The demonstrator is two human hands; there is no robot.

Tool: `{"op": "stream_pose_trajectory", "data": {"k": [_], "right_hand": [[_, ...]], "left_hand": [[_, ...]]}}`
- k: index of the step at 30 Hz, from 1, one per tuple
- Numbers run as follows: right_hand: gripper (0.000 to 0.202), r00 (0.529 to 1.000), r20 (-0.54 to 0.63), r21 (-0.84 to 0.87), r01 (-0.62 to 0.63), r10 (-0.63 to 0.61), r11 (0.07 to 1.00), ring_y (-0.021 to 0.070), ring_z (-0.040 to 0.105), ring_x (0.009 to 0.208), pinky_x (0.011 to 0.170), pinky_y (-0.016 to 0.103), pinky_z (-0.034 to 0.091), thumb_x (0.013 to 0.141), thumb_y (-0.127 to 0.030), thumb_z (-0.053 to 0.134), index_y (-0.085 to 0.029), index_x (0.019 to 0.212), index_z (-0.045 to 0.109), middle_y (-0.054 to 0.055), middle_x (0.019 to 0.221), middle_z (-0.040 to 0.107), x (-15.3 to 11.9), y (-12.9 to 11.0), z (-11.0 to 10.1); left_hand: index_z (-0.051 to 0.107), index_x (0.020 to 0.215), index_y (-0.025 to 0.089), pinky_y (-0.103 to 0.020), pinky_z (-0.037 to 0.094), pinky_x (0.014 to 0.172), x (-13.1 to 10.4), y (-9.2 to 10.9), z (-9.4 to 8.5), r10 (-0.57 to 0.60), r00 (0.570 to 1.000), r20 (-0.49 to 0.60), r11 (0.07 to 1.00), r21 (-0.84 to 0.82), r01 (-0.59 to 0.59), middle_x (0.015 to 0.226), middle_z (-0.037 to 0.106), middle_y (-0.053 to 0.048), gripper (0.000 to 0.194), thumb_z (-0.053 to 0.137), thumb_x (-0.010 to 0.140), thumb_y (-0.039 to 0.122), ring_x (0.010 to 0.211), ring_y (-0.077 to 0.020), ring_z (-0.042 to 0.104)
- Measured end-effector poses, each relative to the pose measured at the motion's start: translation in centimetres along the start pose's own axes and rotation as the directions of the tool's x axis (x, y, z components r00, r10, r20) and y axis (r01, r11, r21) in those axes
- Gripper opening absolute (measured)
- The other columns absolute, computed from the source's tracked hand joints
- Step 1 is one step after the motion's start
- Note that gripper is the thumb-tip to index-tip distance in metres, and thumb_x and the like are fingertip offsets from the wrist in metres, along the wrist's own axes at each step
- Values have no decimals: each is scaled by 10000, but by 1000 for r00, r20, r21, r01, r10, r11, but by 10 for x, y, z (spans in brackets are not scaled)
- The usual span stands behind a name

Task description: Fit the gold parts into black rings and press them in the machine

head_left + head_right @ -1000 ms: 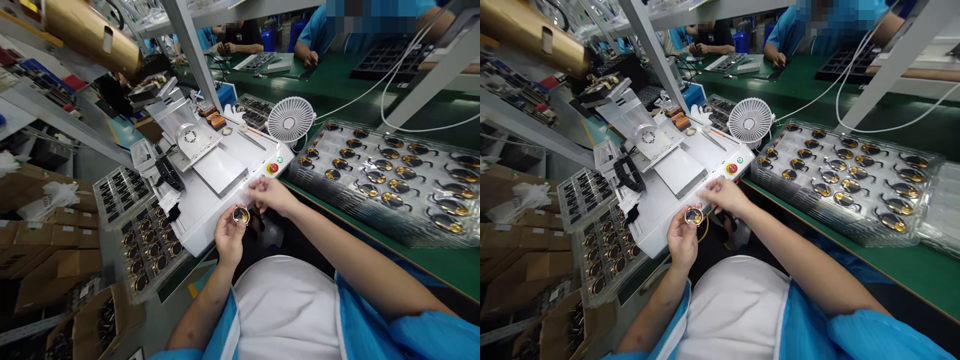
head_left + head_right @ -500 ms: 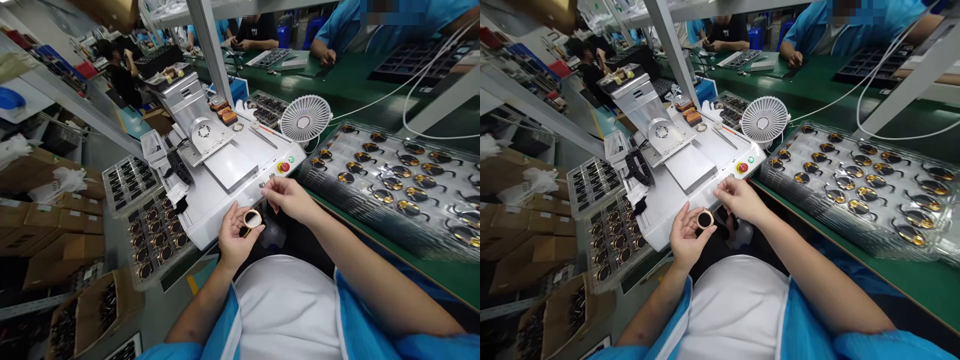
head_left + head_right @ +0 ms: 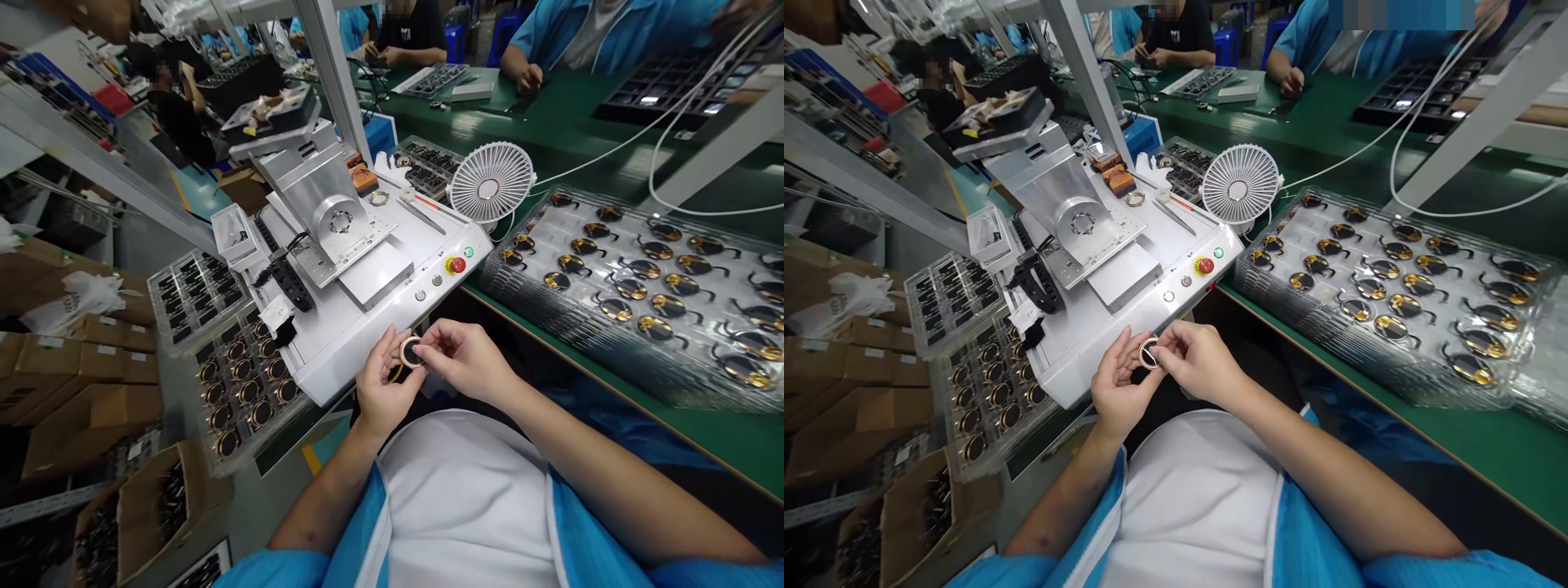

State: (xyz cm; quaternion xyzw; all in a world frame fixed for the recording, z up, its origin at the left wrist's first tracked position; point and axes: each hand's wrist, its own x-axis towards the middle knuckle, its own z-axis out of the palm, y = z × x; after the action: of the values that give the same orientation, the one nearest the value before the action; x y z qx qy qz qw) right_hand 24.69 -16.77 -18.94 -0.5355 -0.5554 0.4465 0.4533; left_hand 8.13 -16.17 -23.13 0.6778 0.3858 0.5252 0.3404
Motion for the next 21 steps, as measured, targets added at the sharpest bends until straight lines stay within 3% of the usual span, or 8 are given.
{"op": "stream_pose_trajectory", "data": {"k": [7, 10, 13, 16, 17, 19, 20, 21], "right_hand": [[185, 1000, 15, -29, 27, -27, 999, 126, 531, 534, 514, 244, 407, 843, -314, 677, -194, 716, 619, 5, 620, 641, 1, 0, 1], [185, 999, -23, -30, -23, 23, 999, 120, 529, 546, 509, 233, 395, 808, -325, 728, -193, 743, 616, -9, 624, 618, 2, 2, 1], [323, 985, 49, 146, -168, 163, 975, 131, 554, 560, 488, 227, 411, 759, -444, 804, -192, 821, 612, -8, 660, 623, 2, 6, -1], [483, 957, 175, 308, -277, 231, 910, 132, 532, 518, 452, 238, 417, 713, -608, 825, -193, 802, 594, -1, 642, 614, -6, 7, -17], [517, 963, 129, 317, -268, 238, 910, 126, 515, 508, 447, 241, 409, 692, -643, 833, -196, 782, 589, 4, 644, 613, -12, 6, -27], [544, 962, -116, 260, -211, 248, 942, 127, 506, 524, 456, 254, 401, 669, -679, 842, -200, 763, 600, 28, 690, 633, -30, 4, -59], [543, 926, -285, 198, -195, 246, 961, 136, 516, 544, 472, 269, 408, 674, -690, 837, -204, 768, 616, 44, 720, 643, -43, 3, -80], [539, 856, -458, 119, -208, 240, 971, 153, 530, 563, 485, 291, 418, 687, -704, 824, -208, 786, 638, 63, 745, 652, -58, 4, -103]], "left_hand": [[574, 1417, 189, -333, 669, 875, -2, -1, 0, -3, 1000, -22, 1000, 17, 3, 1240, 763, -158, 664, 830, 804, 186, 1069, -255, 776], [596, 1380, 177, -347, 673, 876, -3, 0, 2, -14, 999, -48, 1000, 7, 14, 1222, 769, -160, 636, 845, 796, 203, 1058, -260, 779], [616, 1348, 175, -368, 676, 884, -4, 1, 7, -21, 997, -70, 999, -34, 18, 1200, 776, -153, 641, 877, 766, 225, 1062, -277, 777], [582, 1402, 205, -397, 665, 932, -5, -1, 11, 44, 999, 23, 996, -73, -42, 1232, 765, -139, 715, 883, 754, 187, 1075, -273, 772], [564, 1425, 217, -413, 655, 957, -5, -2, 11, 69, 996, 62, 994, -83, -64, 1261, 752, -137, 740, 877, 756, 168, 1088, -271, 766], [561, 1431, 224, -441, 635, 999, -5, -6, 9, 89, 990, 106, 992, -96, -79, 1301, 728, -137, 728, 856, 771, 142, 1118, -268, 750], [582, 1408, 220, -444, 628, 1010, -5, -8, 8, 78, 991, 109, 993, -95, -68, 1298, 725, -134, 681, 842, 784, 138, 1126, -265, 744], [610, 1372, 211, -441, 625, 1015, -5, -11, 6, 54, 993, 107, 995, -90, -45, 1275, 730, -129, 618, 827, 798, 139, 1129, -260, 739]]}}
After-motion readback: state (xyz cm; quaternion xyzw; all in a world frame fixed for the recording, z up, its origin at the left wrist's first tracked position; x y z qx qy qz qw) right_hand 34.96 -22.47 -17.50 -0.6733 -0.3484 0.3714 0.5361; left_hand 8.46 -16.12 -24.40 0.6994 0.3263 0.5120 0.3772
